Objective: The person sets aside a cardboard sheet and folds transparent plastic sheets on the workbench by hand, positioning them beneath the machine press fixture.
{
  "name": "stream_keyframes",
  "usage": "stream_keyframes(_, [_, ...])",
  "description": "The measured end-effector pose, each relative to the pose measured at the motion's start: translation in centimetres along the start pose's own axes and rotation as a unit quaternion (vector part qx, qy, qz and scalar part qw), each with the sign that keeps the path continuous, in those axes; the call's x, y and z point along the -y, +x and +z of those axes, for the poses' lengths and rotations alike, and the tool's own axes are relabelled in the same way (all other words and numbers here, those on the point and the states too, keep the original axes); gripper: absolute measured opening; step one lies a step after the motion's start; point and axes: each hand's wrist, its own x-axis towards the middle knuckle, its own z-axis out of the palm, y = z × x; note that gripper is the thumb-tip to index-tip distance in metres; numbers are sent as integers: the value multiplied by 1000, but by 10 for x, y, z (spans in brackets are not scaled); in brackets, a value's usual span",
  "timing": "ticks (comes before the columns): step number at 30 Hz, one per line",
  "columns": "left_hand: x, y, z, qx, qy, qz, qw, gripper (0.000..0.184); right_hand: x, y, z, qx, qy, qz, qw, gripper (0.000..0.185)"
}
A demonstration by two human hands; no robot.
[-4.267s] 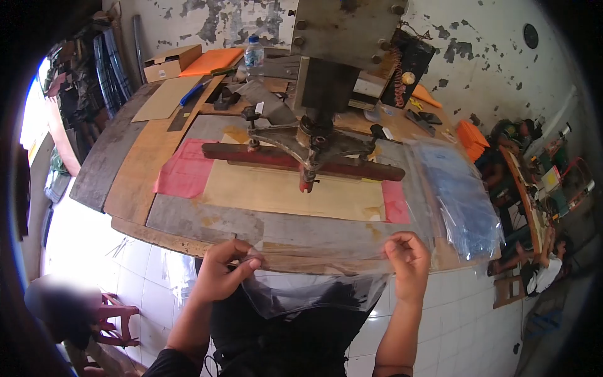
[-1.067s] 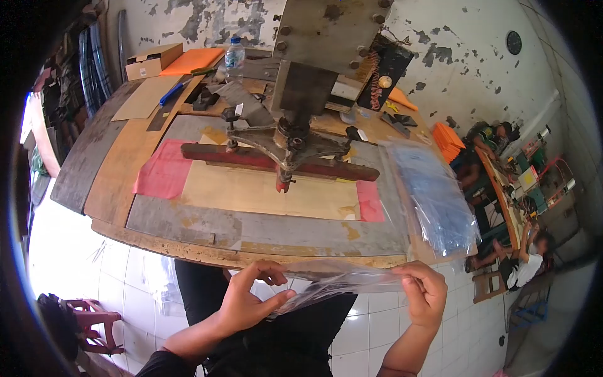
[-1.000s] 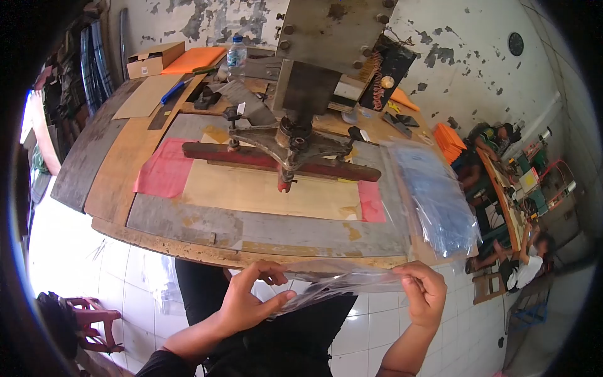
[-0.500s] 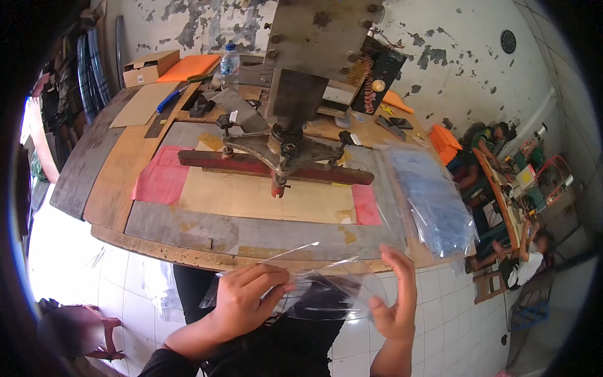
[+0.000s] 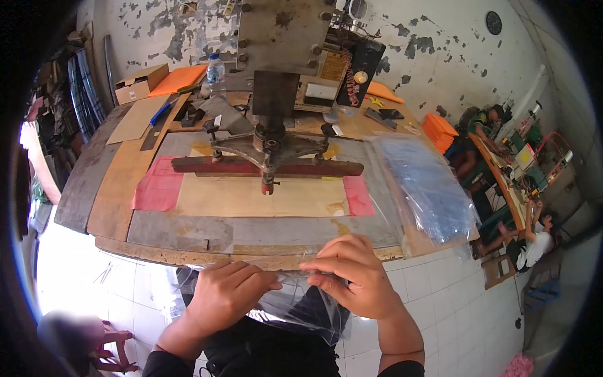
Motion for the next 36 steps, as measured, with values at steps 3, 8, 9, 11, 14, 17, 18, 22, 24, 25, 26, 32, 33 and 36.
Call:
stream_keyframes(3, [2,1,-2,19,12,3,1000,14,2,-3,4,-14,41,25,999,21])
stream_keyframes(8, [1,4,-5,23,19,33,999,15,5,-3,5,-28,64,28,997,18])
stream_keyframes(9, [0,5,-6,22,24,38,999,15,3,-5,7,-36,70,33,996,17])
stream_keyframes(11, [-4,7,-8,24,35,37,998,17,-2,-8,10,-44,76,39,995,16])
stream_keyframes(14, [-2,8,-9,21,62,32,997,20,-12,-15,17,-73,96,30,992,11])
stream_keyframes(17, [7,5,-15,31,102,9,994,20,-29,-24,31,-184,132,90,970,9])
stream_keyframes(18, [10,4,-18,46,124,-9,991,20,-38,-24,33,-226,168,93,955,13])
stream_keyframes(22, [34,6,-35,58,148,-50,986,13,-81,-26,44,-303,204,134,921,19])
stream_keyframes(24, [59,10,-41,51,173,-41,983,13,-104,-30,53,-304,210,135,919,15])
stream_keyframes(25, [73,12,-40,51,153,-41,986,15,-112,-29,57,-304,208,149,918,15])
stream_keyframes(26, [87,11,-37,50,134,-41,989,17,-120,-29,60,-303,206,163,916,14])
stream_keyframes(32, [138,-21,7,-11,-220,-306,926,29,-154,-37,73,-212,173,258,926,14])
stream_keyframes(33, [132,-22,8,-34,-239,-321,916,33,-156,-38,73,-206,177,264,925,14])
stream_keyframes(36, [130,-36,22,-75,-250,-333,906,35,-158,-38,72,-184,198,287,919,16])
